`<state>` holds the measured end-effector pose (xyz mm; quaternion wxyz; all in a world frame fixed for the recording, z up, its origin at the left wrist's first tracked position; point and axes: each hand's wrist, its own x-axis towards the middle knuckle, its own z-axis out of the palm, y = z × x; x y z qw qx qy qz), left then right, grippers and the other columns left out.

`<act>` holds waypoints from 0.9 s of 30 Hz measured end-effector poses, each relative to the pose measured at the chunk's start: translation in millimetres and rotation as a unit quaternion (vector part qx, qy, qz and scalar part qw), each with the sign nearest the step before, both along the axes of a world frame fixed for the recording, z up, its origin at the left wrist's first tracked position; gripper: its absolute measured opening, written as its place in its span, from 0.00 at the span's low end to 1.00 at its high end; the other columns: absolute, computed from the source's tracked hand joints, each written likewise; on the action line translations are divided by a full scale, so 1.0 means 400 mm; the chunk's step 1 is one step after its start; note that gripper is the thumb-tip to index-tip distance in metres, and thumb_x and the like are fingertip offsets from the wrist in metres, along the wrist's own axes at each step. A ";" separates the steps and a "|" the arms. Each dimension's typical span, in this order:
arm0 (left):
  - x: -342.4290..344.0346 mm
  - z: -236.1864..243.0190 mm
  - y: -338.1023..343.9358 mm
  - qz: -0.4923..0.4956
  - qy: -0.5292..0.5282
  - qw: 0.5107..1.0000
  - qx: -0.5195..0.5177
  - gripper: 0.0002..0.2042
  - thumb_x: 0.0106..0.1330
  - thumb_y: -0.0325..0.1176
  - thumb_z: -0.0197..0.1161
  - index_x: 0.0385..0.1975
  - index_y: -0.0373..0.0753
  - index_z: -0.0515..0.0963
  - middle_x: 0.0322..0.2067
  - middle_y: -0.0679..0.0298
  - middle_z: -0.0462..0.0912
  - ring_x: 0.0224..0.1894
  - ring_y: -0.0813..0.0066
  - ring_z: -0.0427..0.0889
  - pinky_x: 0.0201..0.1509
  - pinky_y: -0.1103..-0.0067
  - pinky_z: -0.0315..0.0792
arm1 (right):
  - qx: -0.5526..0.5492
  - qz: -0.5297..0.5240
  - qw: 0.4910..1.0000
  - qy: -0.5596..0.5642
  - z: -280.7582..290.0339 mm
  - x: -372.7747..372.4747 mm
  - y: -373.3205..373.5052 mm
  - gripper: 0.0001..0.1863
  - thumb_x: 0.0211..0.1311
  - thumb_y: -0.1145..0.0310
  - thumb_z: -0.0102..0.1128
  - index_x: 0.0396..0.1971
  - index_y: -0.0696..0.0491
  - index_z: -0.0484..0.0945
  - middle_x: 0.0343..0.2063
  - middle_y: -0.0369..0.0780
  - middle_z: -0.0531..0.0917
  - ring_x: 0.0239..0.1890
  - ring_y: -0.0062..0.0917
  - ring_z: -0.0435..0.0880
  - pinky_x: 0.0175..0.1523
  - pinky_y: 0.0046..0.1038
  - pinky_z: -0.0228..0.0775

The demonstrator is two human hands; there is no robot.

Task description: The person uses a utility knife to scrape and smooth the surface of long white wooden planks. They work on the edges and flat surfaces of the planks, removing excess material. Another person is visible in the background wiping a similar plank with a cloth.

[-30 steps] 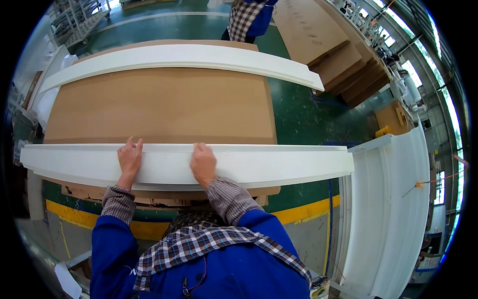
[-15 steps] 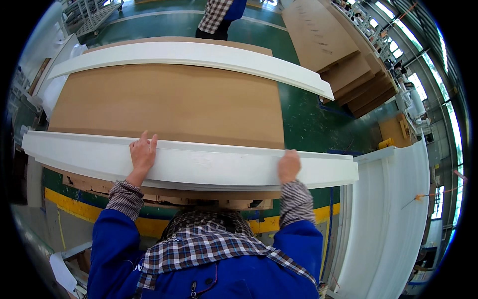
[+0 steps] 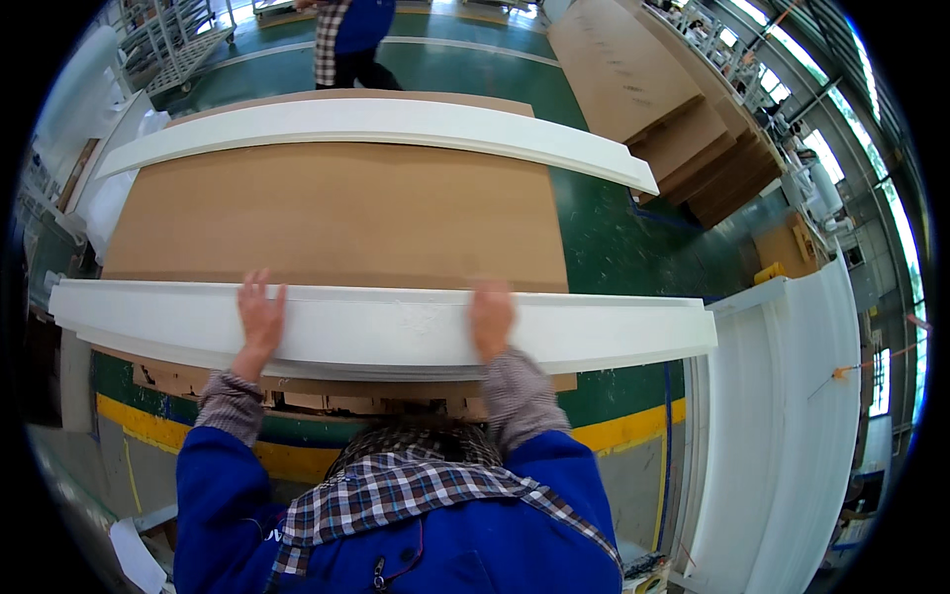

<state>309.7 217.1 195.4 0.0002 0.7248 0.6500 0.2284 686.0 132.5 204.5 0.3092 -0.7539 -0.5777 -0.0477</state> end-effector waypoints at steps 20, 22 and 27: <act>-0.118 0.021 0.016 0.061 -0.029 0.996 -0.052 0.28 0.67 0.52 0.42 0.58 0.36 0.60 0.53 0.52 0.67 0.60 0.59 0.62 0.68 0.61 0.41 | 0.002 0.151 0.984 0.095 0.040 -0.408 0.027 0.07 0.50 0.77 0.50 0.31 0.56 0.73 0.27 0.42 0.74 0.31 0.37 0.75 0.33 0.35 0.70; -0.126 0.009 0.020 0.063 -0.032 0.996 -0.049 0.27 0.67 0.52 0.43 0.57 0.36 0.61 0.53 0.52 0.68 0.59 0.60 0.63 0.68 0.62 0.42 | 0.033 0.113 0.992 0.047 0.020 -0.322 0.023 0.04 0.56 0.73 0.51 0.29 0.55 0.74 0.24 0.43 0.73 0.30 0.37 0.74 0.31 0.37 0.68; -0.109 0.028 0.006 0.082 0.002 0.995 -0.058 0.26 0.67 0.51 0.43 0.56 0.36 0.62 0.52 0.52 0.69 0.58 0.59 0.63 0.67 0.62 0.43 | 0.010 -0.099 0.995 -0.028 0.072 0.105 -0.102 0.06 0.58 0.73 0.47 0.30 0.57 0.75 0.23 0.44 0.73 0.29 0.38 0.73 0.33 0.37 0.65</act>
